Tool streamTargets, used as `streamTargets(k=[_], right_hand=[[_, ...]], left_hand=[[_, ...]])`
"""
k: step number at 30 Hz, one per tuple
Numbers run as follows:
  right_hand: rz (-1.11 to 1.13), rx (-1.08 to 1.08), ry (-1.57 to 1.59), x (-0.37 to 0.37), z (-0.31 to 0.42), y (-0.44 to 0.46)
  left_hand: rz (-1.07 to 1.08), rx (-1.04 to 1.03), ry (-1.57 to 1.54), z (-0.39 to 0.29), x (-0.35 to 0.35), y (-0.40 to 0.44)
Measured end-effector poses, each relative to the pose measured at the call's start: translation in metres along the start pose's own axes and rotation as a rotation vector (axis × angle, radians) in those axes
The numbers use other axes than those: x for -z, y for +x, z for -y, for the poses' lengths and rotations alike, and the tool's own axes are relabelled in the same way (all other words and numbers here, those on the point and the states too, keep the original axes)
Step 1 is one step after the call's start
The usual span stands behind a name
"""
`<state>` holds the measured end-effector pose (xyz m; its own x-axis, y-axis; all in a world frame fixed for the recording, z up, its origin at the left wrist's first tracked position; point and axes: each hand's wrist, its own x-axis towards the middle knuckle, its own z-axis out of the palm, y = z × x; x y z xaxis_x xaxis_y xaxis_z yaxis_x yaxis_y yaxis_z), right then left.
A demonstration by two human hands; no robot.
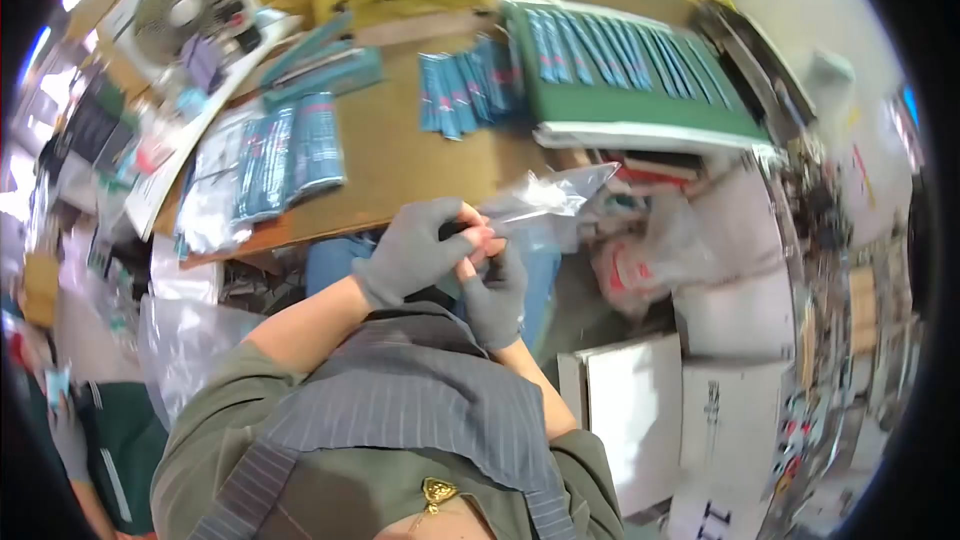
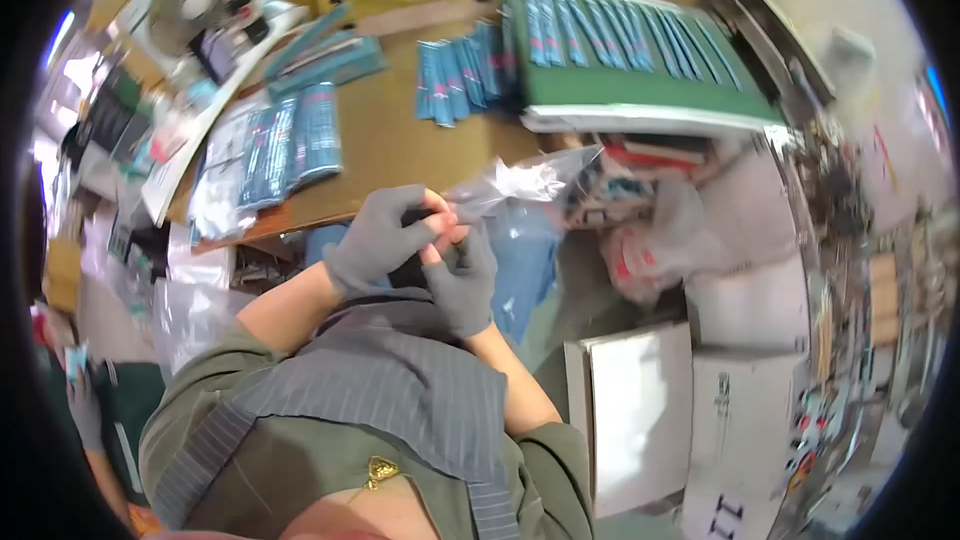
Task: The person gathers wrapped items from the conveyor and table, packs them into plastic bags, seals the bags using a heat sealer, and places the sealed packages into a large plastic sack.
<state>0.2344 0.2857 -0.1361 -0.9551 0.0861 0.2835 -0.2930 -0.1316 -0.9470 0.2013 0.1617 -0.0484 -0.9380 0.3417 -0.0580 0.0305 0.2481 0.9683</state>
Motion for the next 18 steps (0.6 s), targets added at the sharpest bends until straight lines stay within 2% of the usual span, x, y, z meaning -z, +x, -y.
streamTargets(k=[2,4,5,7,9,11,12,13,15,17,18], right_hand=[[0.143,-0.065,0.049,-0.034,0.008,0.008],[0.281,-0.113,0.09,-0.058,0.033,0.02],[0.304,-0.163,0.211,-0.073,0.034,0.028],[0.29,-0.33,0.184,-0.091,0.047,0.049],[0.22,-0.201,-0.124,-0.095,0.031,0.072],[0.186,0.1,-0.382,-0.099,0.017,0.101],[0.248,0.26,-0.542,-0.108,0.021,0.116],[0.399,0.216,-0.572,-0.122,0.034,0.13],[0.829,0.354,-0.624,-0.159,0.032,0.157],[1.332,-0.135,-0.442,-0.188,0.02,0.167],[1.326,-0.383,-0.499,-0.207,0.043,0.157]], left_hand=[[-0.133,-0.061,0.013,0.026,0.042,-0.013],[-0.253,-0.189,-0.21,0.047,0.076,-0.024],[-0.282,-0.202,-0.219,0.05,0.092,-0.031],[-0.332,-0.033,-0.425,0.057,0.121,-0.045],[-0.363,-0.03,-0.383,0.059,0.151,-0.055],[-0.288,-0.122,-0.607,0.071,0.179,-0.059],[-0.195,-0.134,-0.701,0.08,0.194,-0.061],[-0.255,-0.151,-0.707,0.086,0.202,-0.061],[-0.166,-0.133,-0.572,0.089,0.218,-0.062],[-0.328,-0.147,-0.488,0.079,0.241,-0.072],[-0.381,-0.151,-0.397,0.076,0.255,-0.08]])
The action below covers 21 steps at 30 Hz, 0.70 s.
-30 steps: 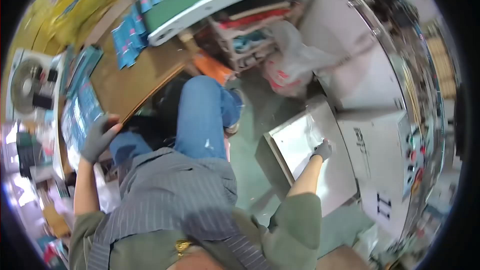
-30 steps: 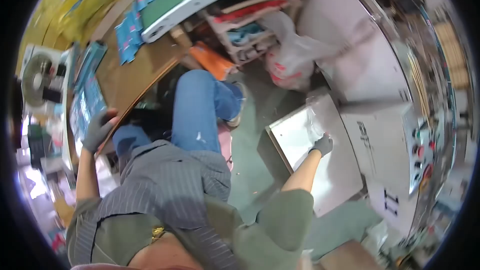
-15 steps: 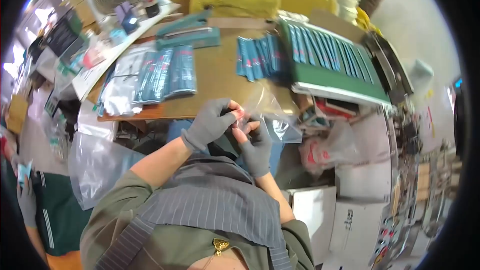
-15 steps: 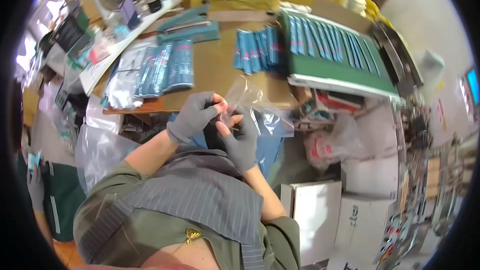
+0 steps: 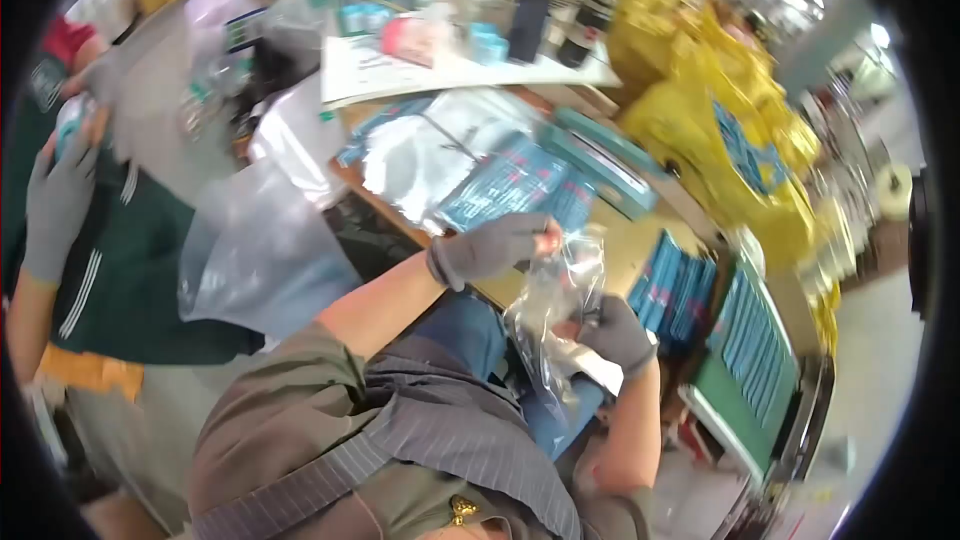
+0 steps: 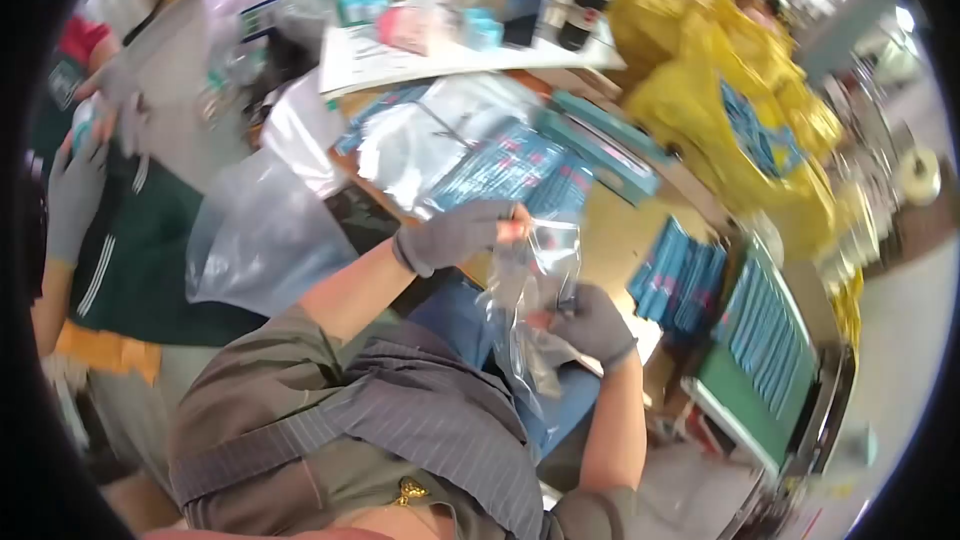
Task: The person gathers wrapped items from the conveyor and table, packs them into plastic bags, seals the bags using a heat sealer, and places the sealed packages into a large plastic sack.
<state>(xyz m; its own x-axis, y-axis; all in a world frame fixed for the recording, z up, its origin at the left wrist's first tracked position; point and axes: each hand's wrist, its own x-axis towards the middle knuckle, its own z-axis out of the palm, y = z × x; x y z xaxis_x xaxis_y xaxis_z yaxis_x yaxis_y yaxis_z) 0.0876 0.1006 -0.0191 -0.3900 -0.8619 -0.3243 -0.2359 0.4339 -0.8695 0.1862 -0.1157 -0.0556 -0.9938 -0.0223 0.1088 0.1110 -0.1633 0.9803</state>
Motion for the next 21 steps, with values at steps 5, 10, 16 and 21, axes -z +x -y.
streamTargets(k=[5,10,16,21], right_hand=[[-0.063,0.127,0.333,0.001,-0.055,0.005],[-0.413,0.097,0.494,-0.007,-0.045,0.051],[-0.533,0.055,0.8,-0.025,-0.025,0.08],[-0.227,0.092,0.673,0.035,-0.054,0.026]], left_hand=[[-0.361,0.041,-0.09,-0.024,0.078,-0.018],[-0.778,-0.17,1.297,0.051,0.128,0.002],[-0.333,0.069,0.815,-0.007,-0.03,0.012],[-0.196,0.009,0.185,0.017,-0.042,0.031]])
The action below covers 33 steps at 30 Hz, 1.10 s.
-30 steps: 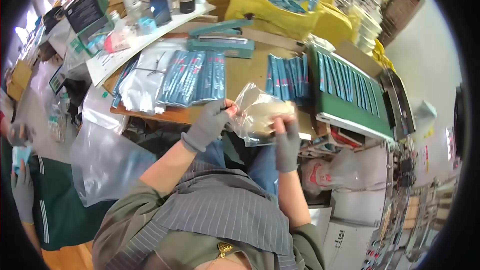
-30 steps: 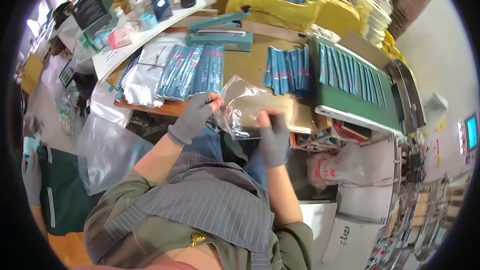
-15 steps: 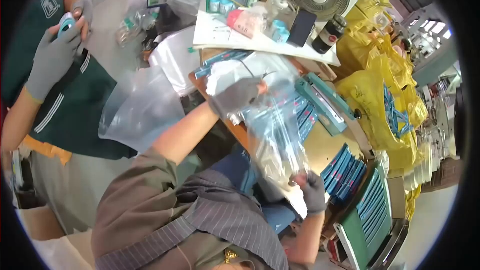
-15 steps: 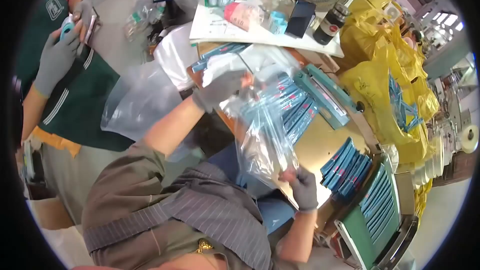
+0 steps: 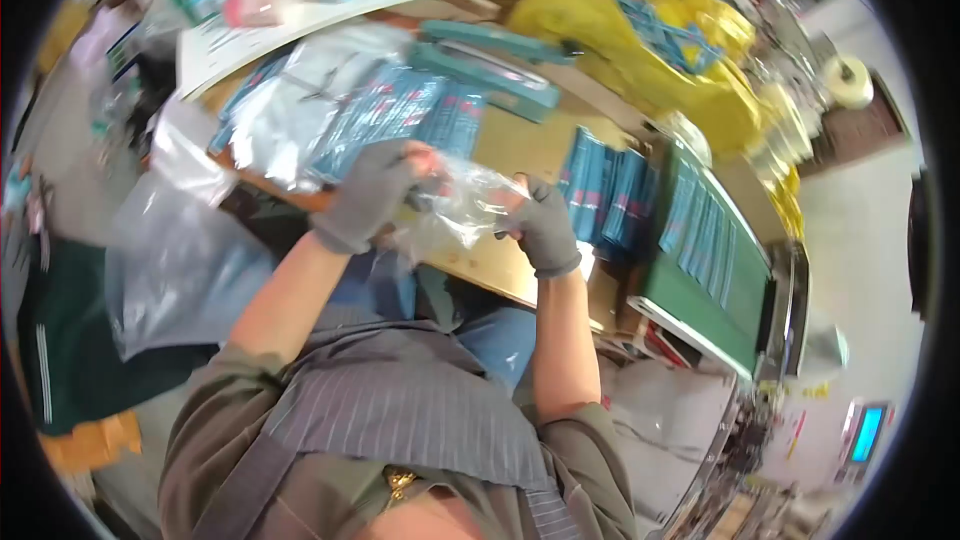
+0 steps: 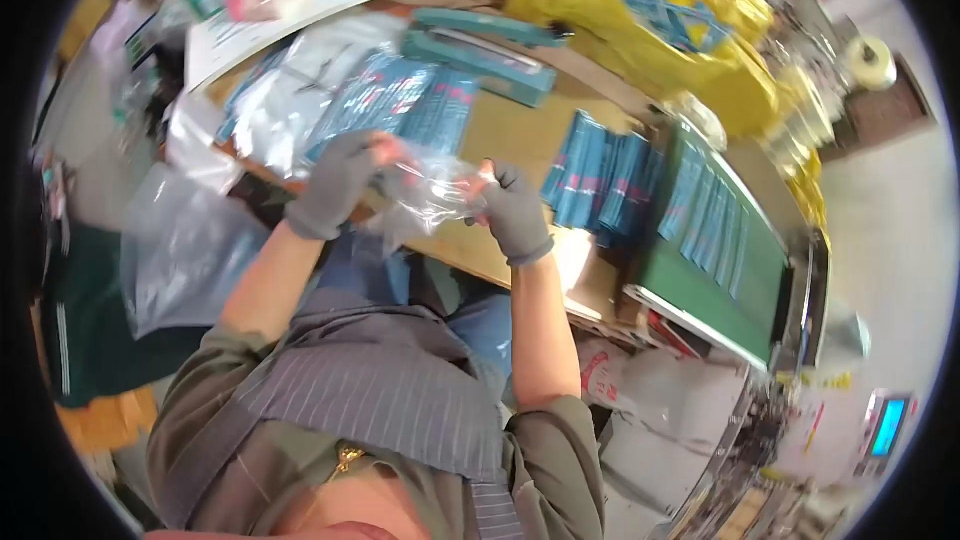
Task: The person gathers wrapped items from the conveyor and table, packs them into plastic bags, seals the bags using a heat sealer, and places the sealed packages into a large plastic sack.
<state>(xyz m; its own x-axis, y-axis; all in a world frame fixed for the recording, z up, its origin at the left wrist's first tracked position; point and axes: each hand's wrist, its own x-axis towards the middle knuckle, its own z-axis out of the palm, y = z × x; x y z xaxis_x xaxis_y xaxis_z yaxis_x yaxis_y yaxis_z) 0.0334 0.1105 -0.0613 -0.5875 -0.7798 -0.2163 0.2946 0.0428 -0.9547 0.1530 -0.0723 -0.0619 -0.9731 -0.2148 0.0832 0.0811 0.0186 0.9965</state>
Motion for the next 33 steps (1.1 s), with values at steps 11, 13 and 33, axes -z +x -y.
streamTargets(k=[11,13,33], right_hand=[[-0.37,0.209,-0.624,0.213,0.01,-0.05],[-0.771,0.235,-0.947,0.319,0.022,-0.076],[-0.624,-0.215,-1.667,0.344,-0.071,0.073]], left_hand=[[0.146,0.394,-0.479,-0.002,-0.061,0.02],[-0.055,0.315,-0.548,-0.003,-0.055,0.019],[-0.248,0.228,0.323,0.144,-0.201,0.191]])
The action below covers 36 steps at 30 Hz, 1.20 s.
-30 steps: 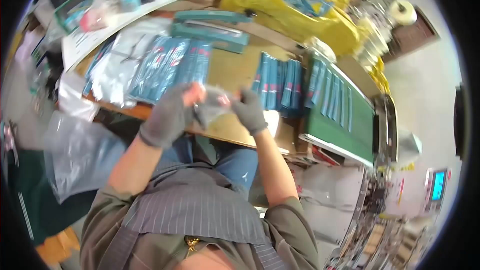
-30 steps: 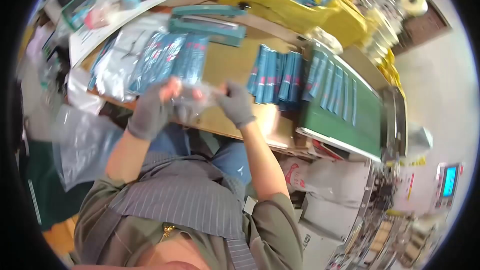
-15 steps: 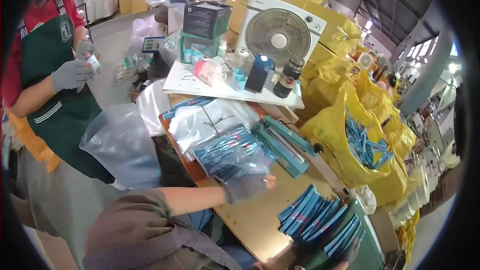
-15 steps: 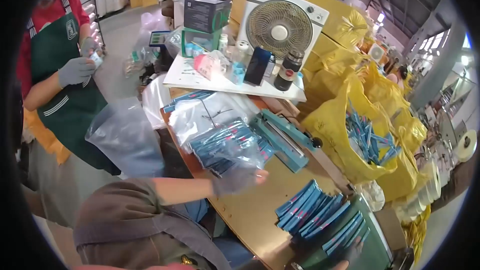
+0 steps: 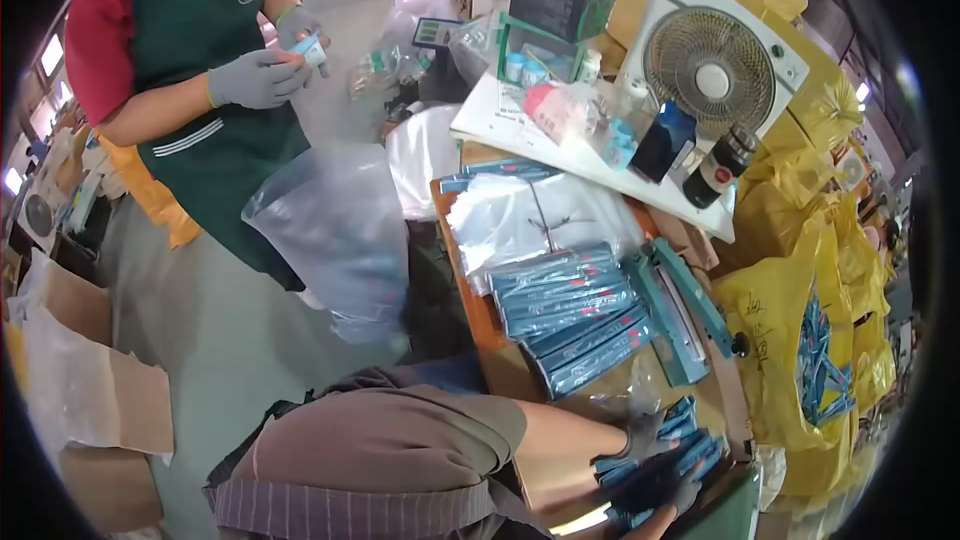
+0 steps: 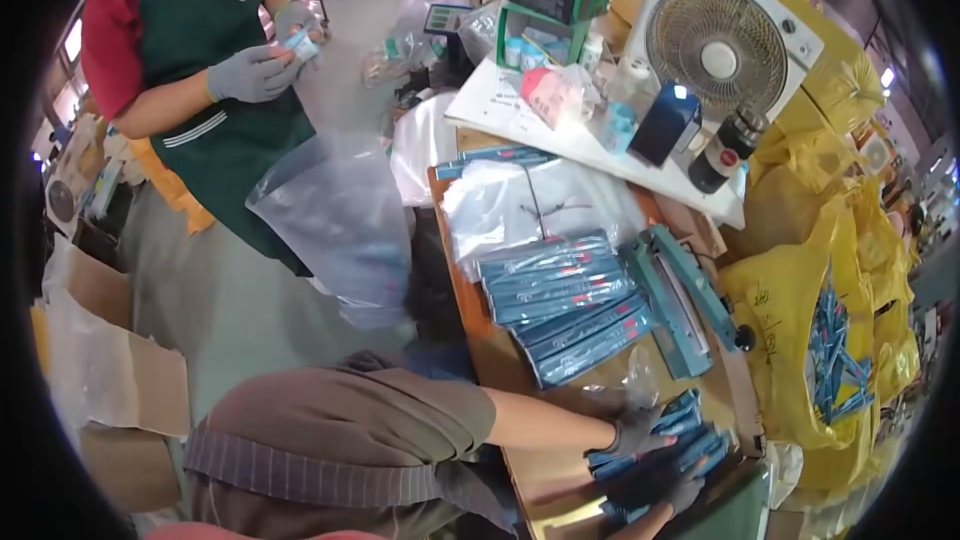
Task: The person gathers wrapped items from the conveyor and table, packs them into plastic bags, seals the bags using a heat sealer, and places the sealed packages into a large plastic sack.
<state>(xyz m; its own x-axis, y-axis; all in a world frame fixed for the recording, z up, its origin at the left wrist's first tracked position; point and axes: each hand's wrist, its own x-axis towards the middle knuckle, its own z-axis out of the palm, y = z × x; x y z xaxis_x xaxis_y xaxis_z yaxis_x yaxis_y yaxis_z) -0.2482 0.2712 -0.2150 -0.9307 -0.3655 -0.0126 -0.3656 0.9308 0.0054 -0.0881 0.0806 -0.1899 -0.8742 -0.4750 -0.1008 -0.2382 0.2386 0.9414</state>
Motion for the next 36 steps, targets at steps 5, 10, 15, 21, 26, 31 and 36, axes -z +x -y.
streamTargets(k=[5,10,15,21,26,31,36], right_hand=[[-0.02,-0.693,0.709,0.005,0.004,-0.022],[0.338,-0.073,1.395,0.003,0.115,-0.066],[0.373,-0.265,2.027,0.013,0.157,-0.087],[0.011,0.296,1.867,0.12,0.168,-0.136],[0.0,0.434,1.828,0.135,0.171,-0.154],[0.004,0.135,1.792,0.155,0.205,-0.192],[-0.024,0.355,1.625,0.189,0.208,-0.216]], left_hand=[[-0.053,0.11,-0.01,0.007,-0.004,0.008],[0.245,0.37,-0.76,0.02,0.015,0.009],[0.325,0.219,-0.543,0.001,0.08,-0.005],[0.314,-0.455,-0.461,-0.062,0.135,-0.04],[0.615,-0.373,-0.354,-0.04,0.147,-0.043],[0.662,-0.42,-0.391,-0.049,0.148,-0.074],[1.04,0.056,-0.724,-0.042,0.171,-0.118]])
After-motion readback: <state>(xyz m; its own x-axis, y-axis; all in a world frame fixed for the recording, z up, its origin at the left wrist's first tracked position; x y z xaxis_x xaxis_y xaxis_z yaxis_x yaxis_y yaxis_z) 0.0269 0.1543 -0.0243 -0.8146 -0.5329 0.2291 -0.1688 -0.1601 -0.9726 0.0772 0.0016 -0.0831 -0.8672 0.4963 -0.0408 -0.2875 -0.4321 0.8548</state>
